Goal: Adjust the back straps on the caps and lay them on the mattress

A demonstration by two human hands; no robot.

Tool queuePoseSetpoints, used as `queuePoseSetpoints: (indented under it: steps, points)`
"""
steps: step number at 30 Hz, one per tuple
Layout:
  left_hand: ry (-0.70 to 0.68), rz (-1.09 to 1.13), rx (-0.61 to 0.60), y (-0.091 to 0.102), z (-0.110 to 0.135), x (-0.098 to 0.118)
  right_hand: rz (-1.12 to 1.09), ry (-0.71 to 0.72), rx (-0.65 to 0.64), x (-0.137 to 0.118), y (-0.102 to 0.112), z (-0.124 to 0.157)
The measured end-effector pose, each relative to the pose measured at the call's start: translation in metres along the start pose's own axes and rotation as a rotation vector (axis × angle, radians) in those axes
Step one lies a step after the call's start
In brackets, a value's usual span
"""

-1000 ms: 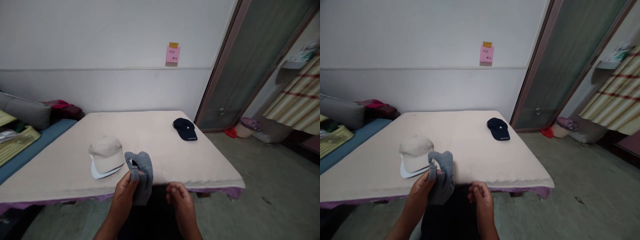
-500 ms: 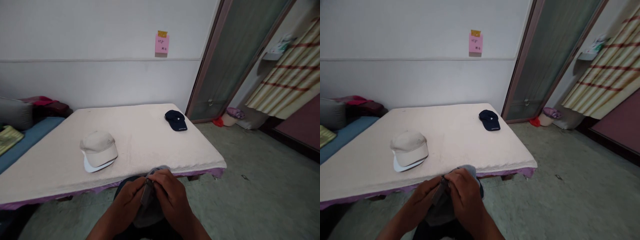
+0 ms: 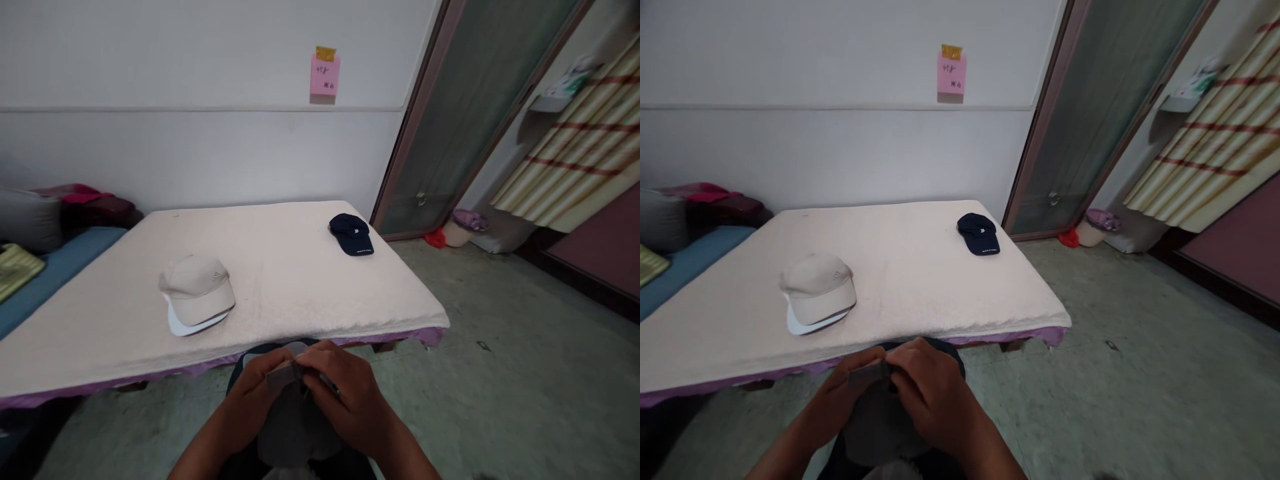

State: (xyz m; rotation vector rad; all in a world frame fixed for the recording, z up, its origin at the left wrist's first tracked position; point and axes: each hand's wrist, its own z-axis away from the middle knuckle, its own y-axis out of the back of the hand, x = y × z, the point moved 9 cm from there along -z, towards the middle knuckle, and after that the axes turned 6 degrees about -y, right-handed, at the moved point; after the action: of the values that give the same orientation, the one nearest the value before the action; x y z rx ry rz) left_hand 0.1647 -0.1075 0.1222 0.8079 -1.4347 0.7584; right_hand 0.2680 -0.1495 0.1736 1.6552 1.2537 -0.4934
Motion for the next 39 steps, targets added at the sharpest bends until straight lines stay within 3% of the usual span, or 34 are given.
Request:
queuePoseSetpoints:
  steps: [14, 23, 36, 39]
  points:
    - [-0.056, -0.132, 0.021, 0.0, 0.001, -0.005, 0.161, -0.023, -0.053, 0.002, -0.009, 0.0]
    - [-0.067, -0.131, 0.046, 0.0, 0.001, -0.004, 0.116, -0.067, 0.039, 0.012, -0.007, 0.001]
    - [-0.064, -0.193, 0.033, 0.001, 0.0, -0.011, 0.202, -0.084, -0.146, 0.011, -0.014, -0.007]
    - [-0.051, -0.189, 0.037, 0.002, 0.0, -0.013, 0.175, -0.101, -0.119, 0.015, -0.013, -0.01]
